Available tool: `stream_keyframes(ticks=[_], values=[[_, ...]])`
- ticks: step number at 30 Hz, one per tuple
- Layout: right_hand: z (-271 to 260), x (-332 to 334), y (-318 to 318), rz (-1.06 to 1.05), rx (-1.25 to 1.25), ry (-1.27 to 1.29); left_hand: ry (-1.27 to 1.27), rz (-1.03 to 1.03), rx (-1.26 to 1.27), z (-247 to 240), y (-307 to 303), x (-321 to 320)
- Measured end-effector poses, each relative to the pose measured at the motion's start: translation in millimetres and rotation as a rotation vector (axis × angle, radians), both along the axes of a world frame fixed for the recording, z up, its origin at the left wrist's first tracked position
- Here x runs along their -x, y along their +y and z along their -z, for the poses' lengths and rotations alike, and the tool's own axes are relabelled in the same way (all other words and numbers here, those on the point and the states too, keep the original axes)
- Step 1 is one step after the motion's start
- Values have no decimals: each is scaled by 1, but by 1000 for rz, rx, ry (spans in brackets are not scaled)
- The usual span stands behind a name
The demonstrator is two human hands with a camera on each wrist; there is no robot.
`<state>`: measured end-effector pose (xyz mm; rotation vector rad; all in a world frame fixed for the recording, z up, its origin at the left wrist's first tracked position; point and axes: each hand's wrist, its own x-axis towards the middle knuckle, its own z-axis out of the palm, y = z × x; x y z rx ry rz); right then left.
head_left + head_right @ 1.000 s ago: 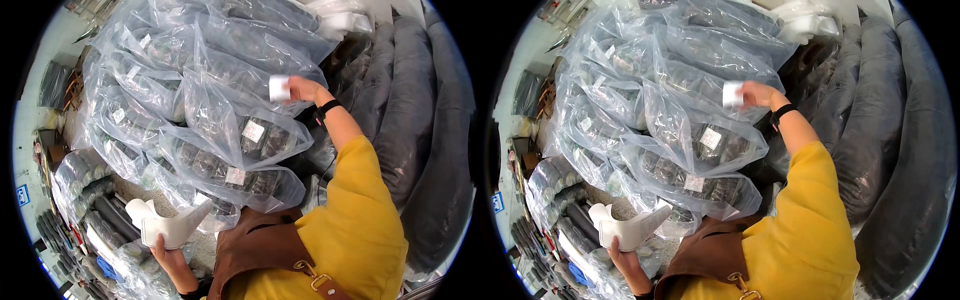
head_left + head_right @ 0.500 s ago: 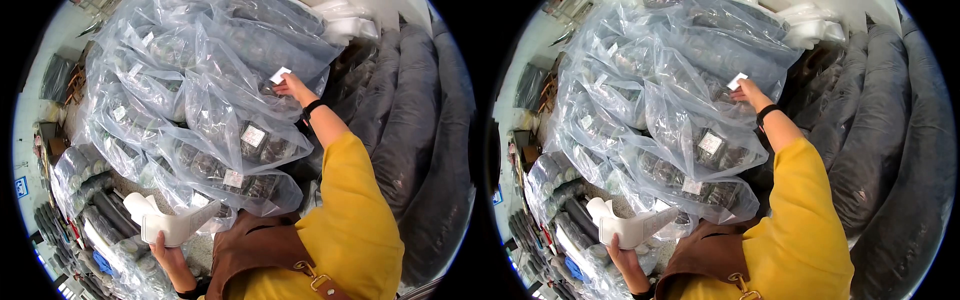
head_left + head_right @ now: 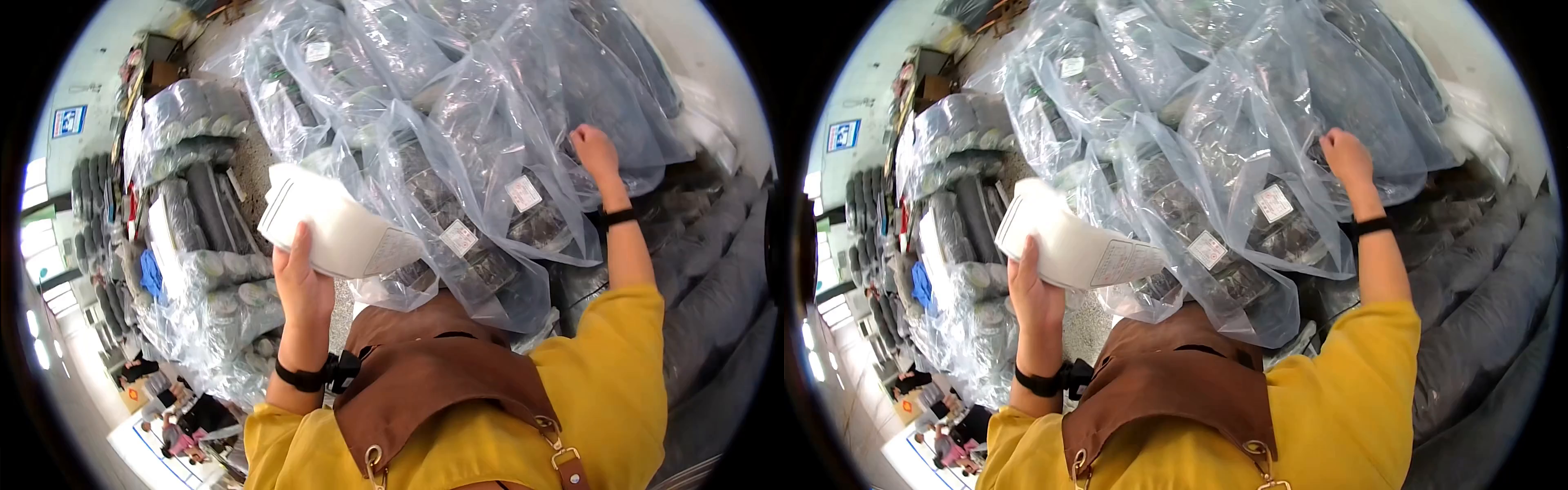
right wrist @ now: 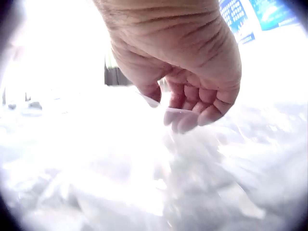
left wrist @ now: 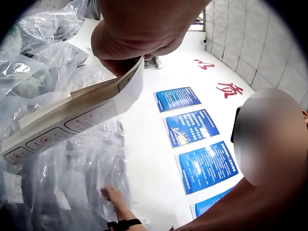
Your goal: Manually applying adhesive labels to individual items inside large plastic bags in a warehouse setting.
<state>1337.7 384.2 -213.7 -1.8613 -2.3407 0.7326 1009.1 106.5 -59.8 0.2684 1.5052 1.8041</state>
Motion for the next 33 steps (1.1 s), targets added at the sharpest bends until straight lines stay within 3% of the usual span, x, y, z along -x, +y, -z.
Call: stream_keyframes(ticks=[1, 3, 4, 5, 6, 7, 10, 13, 16, 18, 19, 21, 22, 24, 25, 27, 31, 33], values=[[-18, 11, -8, 64, -98, 239, -35, 18, -18, 0, 1, 1], [-61, 60, -52, -69, 183, 895, -77, 36, -42, 2, 6, 0], [-81, 86, -84, -204, 365, 1088, -95, 48, -74, 1, 8, -1], [-102, 111, -111, -512, 239, 904, -111, 63, -110, 0, 9, -1], [-91, 135, -139, -630, 275, 928, -112, 67, -121, 0, 9, 1], [-100, 155, -158, -591, 530, 905, -165, 61, -143, 0, 9, 3], [-104, 186, -180, -490, 720, 1034, -170, 105, -207, -14, 3, 7], [-132, 189, -180, -426, 544, 925, -68, 186, -120, -12, -9, 5], [-142, 187, -176, -417, 318, 791, 17, 59, -126, -9, -6, 1], [-138, 184, -172, -203, -230, 989, 79, 27, -169, -6, -8, 10], [-142, 185, -176, -213, -235, 989, 143, 0, -200, -5, -9, 13], [-153, 186, -197, -344, 390, 1006, 208, 4, -173, -6, -11, 6], [-152, 196, -205, -340, 400, 1113, 261, 20, -151, -3, -14, -1], [-150, 206, -209, -300, 388, 1040, 335, 57, -95, 0, -17, -20], [-147, 209, -207, -259, 376, 963, 318, 89, -124, 2, -20, -24], [-138, 212, -210, -280, 216, 1133, 161, 122, -210, 7, -25, -24], [-137, 199, -202, -343, 290, 943, 149, 105, -249, 4, -17, -33], [-134, 196, -202, -280, 483, 1122, 173, 117, -258, 5, -13, -34]])
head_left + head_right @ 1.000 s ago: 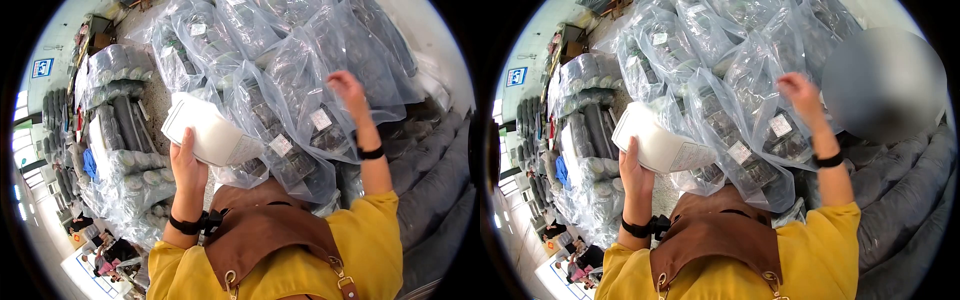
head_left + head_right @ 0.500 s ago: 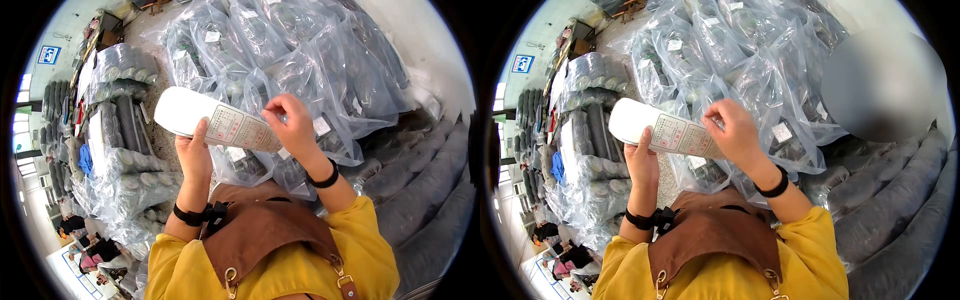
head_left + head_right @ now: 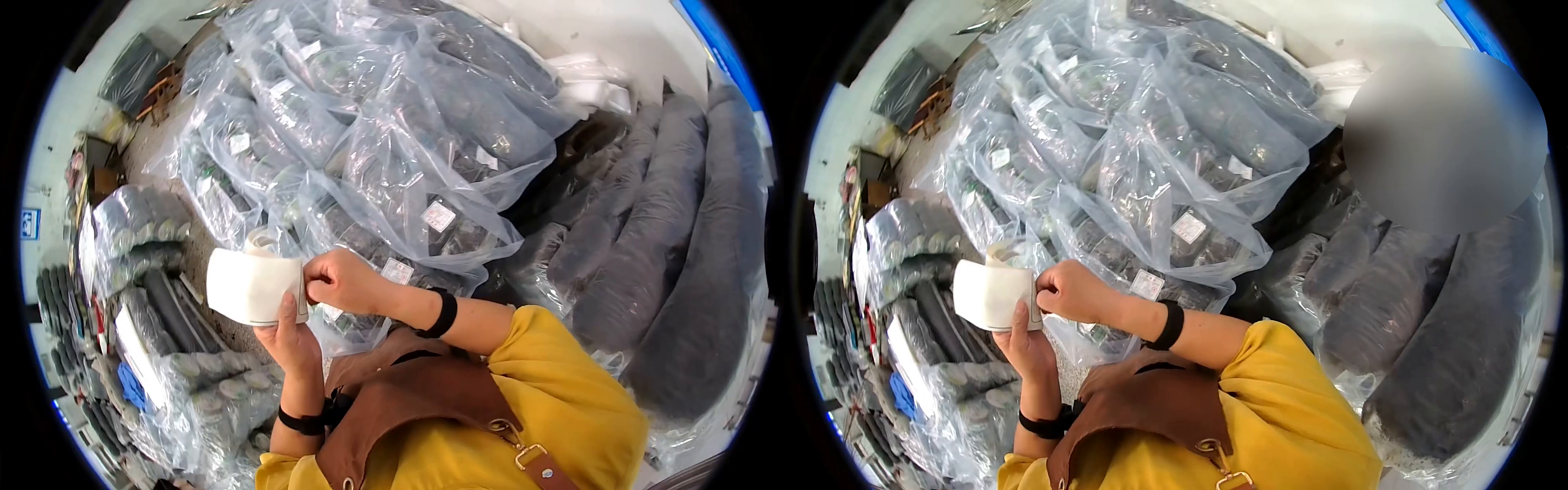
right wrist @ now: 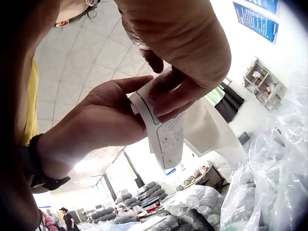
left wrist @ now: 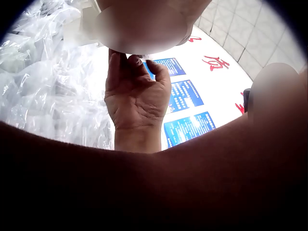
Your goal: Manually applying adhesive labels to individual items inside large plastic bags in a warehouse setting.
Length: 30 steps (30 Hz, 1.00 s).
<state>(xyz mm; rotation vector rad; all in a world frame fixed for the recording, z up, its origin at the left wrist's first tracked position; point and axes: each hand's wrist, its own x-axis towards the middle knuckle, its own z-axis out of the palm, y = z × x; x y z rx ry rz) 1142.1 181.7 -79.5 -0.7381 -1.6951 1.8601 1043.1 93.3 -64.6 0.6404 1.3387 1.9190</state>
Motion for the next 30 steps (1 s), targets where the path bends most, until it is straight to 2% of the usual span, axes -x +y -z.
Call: stream_keyframes(ticks=[2, 4, 5, 9, 11, 14, 18, 20, 23, 26, 27, 28, 30], values=[[-2, -5, 0, 18, -27, 17, 55, 24, 25, 0, 2, -5], [-2, -11, 1, 3, -65, -94, 113, 44, 55, 4, 1, -7], [0, -14, 2, -12, 72, -58, 160, 91, 41, 12, 1, -5], [8, -27, 4, 13, 65, -7, 168, 213, 5, 5, 10, -17], [12, -32, 3, 79, 221, 142, 202, 188, 7, 3, 16, -24], [8, -40, 1, 139, 307, 252, 224, 169, 10, 3, 22, -34], [11, -48, 3, 181, 189, 123, 239, 168, 42, 9, 25, -36], [10, -51, 4, 205, 13, 78, 236, 144, 23, 4, 27, -41], [12, -52, 3, 157, 185, 271, 184, 68, -14, 11, 27, -39], [6, -49, -3, 203, 257, 242, 182, 4, -35, 17, 24, -42], [6, -47, -3, 223, 279, 240, 305, 30, -5, 18, 20, -42], [9, -46, -3, 219, 280, 239, 304, 25, -5, 19, 17, -40], [13, -46, -3, 168, 173, 186, 290, 71, 36, 20, 13, -35]])
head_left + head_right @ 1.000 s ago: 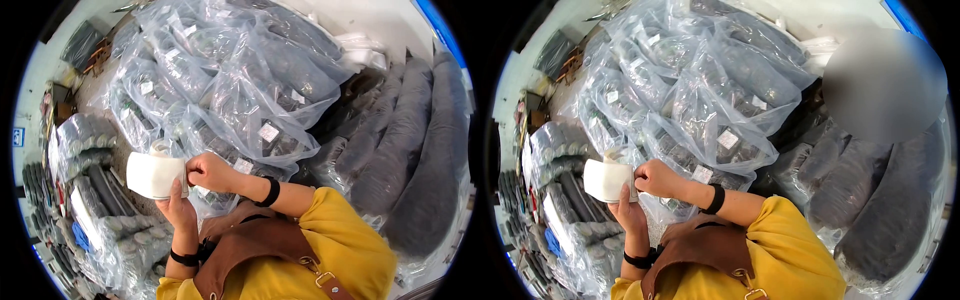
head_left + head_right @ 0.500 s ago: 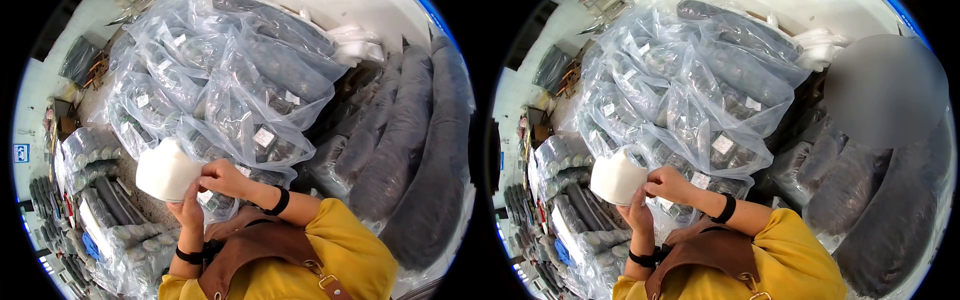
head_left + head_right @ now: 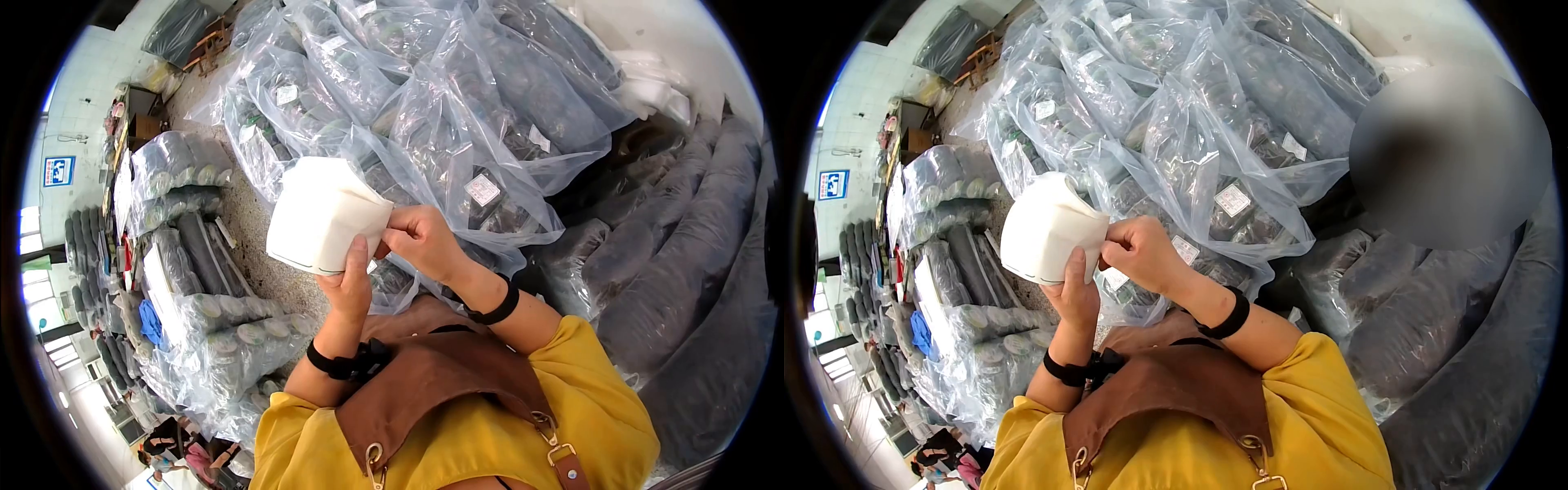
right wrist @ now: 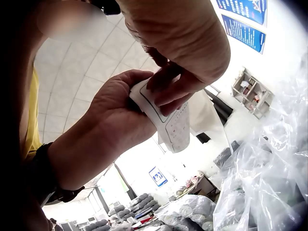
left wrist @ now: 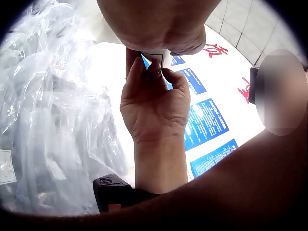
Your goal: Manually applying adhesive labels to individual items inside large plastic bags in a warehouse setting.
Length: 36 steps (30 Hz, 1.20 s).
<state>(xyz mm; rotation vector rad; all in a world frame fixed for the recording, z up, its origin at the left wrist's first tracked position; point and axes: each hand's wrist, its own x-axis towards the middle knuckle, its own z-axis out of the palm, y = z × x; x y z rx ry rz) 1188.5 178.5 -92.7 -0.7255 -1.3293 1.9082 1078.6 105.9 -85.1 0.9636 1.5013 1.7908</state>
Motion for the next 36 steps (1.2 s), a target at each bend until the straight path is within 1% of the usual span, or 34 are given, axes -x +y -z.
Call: stream_keyframes(ticks=[7, 9, 10, 12, 13, 15, 16, 18, 19, 21, 22, 24, 25, 26, 28, 30, 32, 34, 36], values=[[0, 4, -6, -44, 46, 80, -149, -77, -65, -14, -2, 1], [-1, 5, -6, -92, 196, 245, -381, -50, -80, -21, 0, 2], [-2, 6, -7, -95, 194, 244, -381, -52, -82, -19, -1, 1], [-5, 11, -13, -52, 142, 162, -237, -88, -43, -15, -3, -2], [-3, 12, -14, -52, 142, 161, -237, -87, -42, -15, -3, -3], [5, 15, -15, -78, -33, -25, -214, -41, -122, -16, -1, -4], [7, 16, -16, -77, -34, -26, -215, -41, -123, -15, -2, -4], [10, 18, -18, -66, 201, 222, -226, -40, -104, -12, -3, -1], [8, 19, -19, -65, 201, 222, -226, -39, -104, -12, -3, -1], [3, 20, -21, 58, 238, 285, -201, -48, -162, -16, -1, 0], [5, 19, -19, 59, 237, 286, -200, -46, -163, -18, 1, 3], [19, 8, -5, -34, 341, 357, -322, -356, -108, -22, 9, 13], [33, -7, 8, -132, 382, 391, -332, -316, -82, -25, 8, 29], [44, -24, 23, -89, 358, 377, -350, -265, -57, -28, 5, 50], [55, -64, 58, 76, 408, 307, -474, -274, -64, -37, -4, 82], [44, -111, 113, 429, 414, 486, -405, -350, -18, -35, -23, 109], [46, -161, 178, 657, 146, 547, -347, -408, 22, -25, -46, 129], [70, -220, 254, 903, -155, 293, -384, -451, 100, -17, -70, 133], [61, -251, 295, 996, -435, -473, -365, -510, 140, -11, -83, 127]])
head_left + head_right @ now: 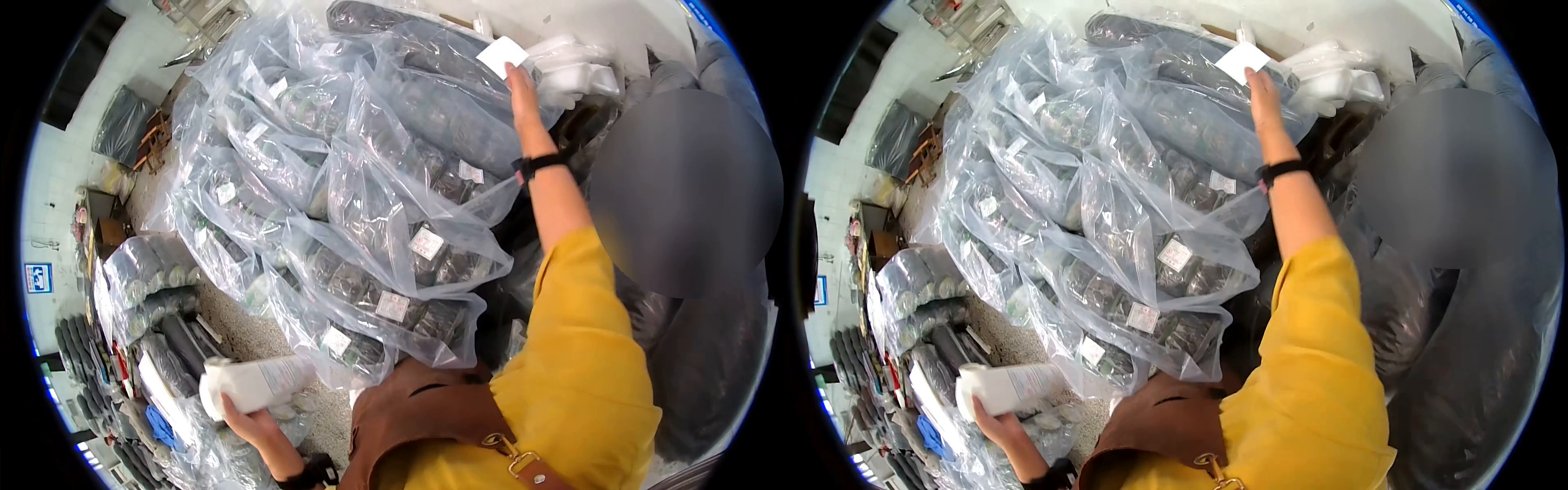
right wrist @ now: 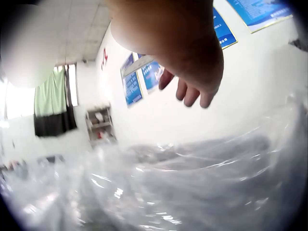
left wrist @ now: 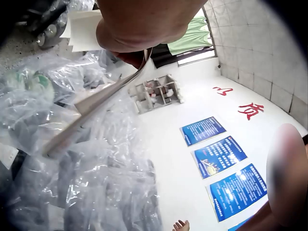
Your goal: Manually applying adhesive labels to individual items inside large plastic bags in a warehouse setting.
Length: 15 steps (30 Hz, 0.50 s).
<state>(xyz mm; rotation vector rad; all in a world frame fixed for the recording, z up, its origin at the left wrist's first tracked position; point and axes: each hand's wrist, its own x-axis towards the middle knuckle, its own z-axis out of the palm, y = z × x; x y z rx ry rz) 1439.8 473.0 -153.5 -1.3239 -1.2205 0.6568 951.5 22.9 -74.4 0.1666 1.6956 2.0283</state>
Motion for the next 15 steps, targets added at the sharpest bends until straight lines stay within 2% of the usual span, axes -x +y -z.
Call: stream_keyframes(ticks=[1, 3, 4, 5, 6, 8, 10, 11, 12, 13, 14, 15], values=[[14, -18, 20, -1, -3, 3, -58, -7, 5, -1, -3, -6], [62, -43, 52, -117, 177, -531, -28, -13, 49, 6, -14, -6], [56, -32, 46, -338, 728, -188, -2, -15, 96, 10, -20, -6], [49, -26, 34, -476, 1093, -183, -5, -40, 127, 13, -22, -4], [33, -10, 14, -814, 1222, -70, -12, -43, 128, 13, -21, -3], [31, 6, 0, -979, 1269, 119, -16, 35, 165, 12, -22, -3], [63, -7, 13, -813, 1091, 446, -20, 57, 180, 14, -22, 1], [74, -16, 22, -560, 986, 383, -20, 57, 174, 15, -21, 2], [81, -20, 24, -238, 776, 92, -20, 54, 166, 16, -19, 3], [80, -29, 43, -62, 695, -622, -19, 51, 167, 16, -17, 1], [87, -41, 39, 158, 566, -921, 1, 44, 176, 15, -15, -3], [74, -31, 31, 261, 403, -1051, 21, 33, 185, 14, -13, -4]])
